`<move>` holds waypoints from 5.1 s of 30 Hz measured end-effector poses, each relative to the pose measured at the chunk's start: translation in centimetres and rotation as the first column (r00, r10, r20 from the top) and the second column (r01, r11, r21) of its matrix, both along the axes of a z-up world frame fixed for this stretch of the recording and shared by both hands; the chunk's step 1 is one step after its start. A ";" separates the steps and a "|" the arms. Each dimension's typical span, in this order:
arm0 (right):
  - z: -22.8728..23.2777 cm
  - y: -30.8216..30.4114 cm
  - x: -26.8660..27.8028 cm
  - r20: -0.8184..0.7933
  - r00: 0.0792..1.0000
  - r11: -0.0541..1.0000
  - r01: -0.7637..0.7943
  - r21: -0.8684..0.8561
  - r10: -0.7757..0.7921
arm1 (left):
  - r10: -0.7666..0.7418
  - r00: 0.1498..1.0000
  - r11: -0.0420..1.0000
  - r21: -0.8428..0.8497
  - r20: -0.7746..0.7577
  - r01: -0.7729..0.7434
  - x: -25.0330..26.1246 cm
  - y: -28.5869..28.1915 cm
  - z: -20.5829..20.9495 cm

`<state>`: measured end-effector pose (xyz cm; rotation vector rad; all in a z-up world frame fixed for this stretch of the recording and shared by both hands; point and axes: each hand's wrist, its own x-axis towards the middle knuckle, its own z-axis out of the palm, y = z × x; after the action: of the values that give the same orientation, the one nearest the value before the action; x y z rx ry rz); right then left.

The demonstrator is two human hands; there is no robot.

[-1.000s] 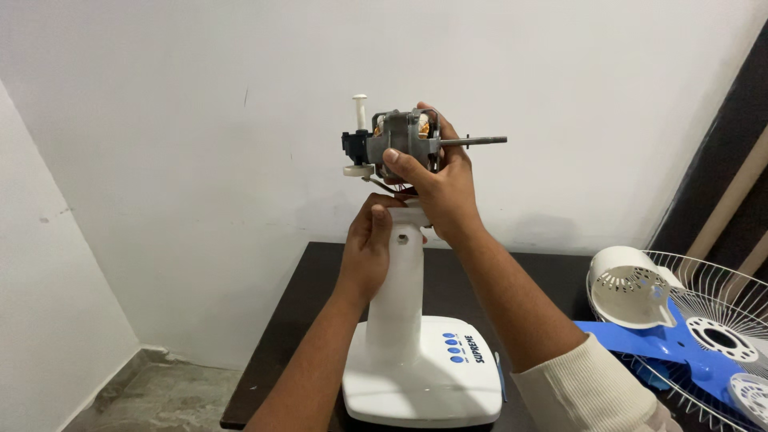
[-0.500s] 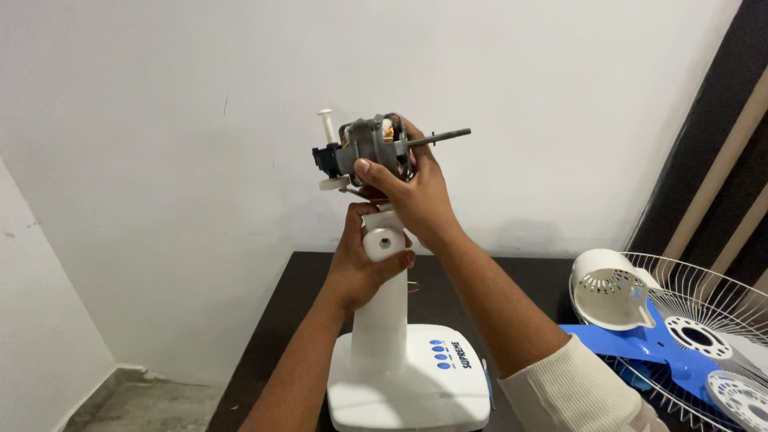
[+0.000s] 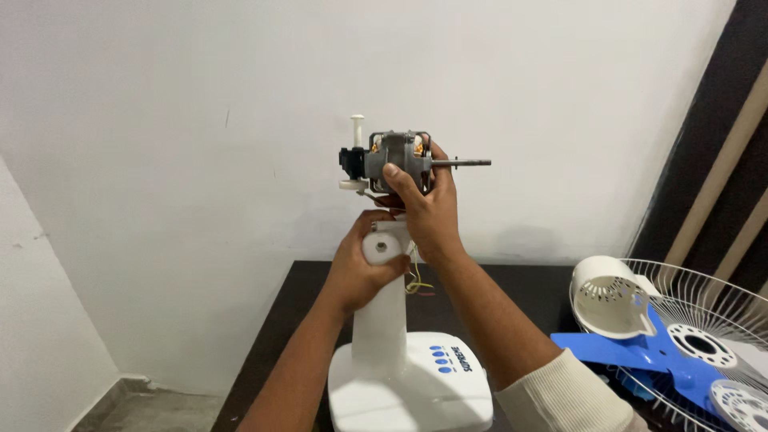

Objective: The person assembles an electric fan by attaching the motor to the fan stand and securing it with a screw. They handle the motor, stand, and screwdriver while seated on the floor.

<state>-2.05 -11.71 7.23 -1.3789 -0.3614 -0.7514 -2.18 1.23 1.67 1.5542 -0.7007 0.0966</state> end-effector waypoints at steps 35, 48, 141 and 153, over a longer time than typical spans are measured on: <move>0.6 -2.6 -3.5 -0.196 0.974 0.951 -0.167 -0.260 0.117 | -0.651 0.664 0.747 -0.158 -0.368 0.646 3.7 -0.4 3.5; -10.1 -2.4 -6.4 -0.072 0.987 0.906 0.101 -0.411 -0.143 | -0.691 0.622 0.722 -0.350 -0.368 0.597 2.7 -2.1 2.1; -22.6 -16.0 -21.9 -0.324 0.200 0.380 0.422 -0.823 -0.925 | -0.678 0.705 0.722 -0.366 -0.205 0.587 0.8 -2.2 2.6; -12.8 -8.7 -11.2 -0.414 0.816 0.886 0.461 0.045 -0.404 | -0.701 0.688 0.701 -0.361 -0.189 0.615 0.8 -2.0 2.5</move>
<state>-13.23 -20.37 -5.53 -1.4522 0.3396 -0.8265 -1.38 -0.73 4.17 0.9353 -0.9159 -0.5797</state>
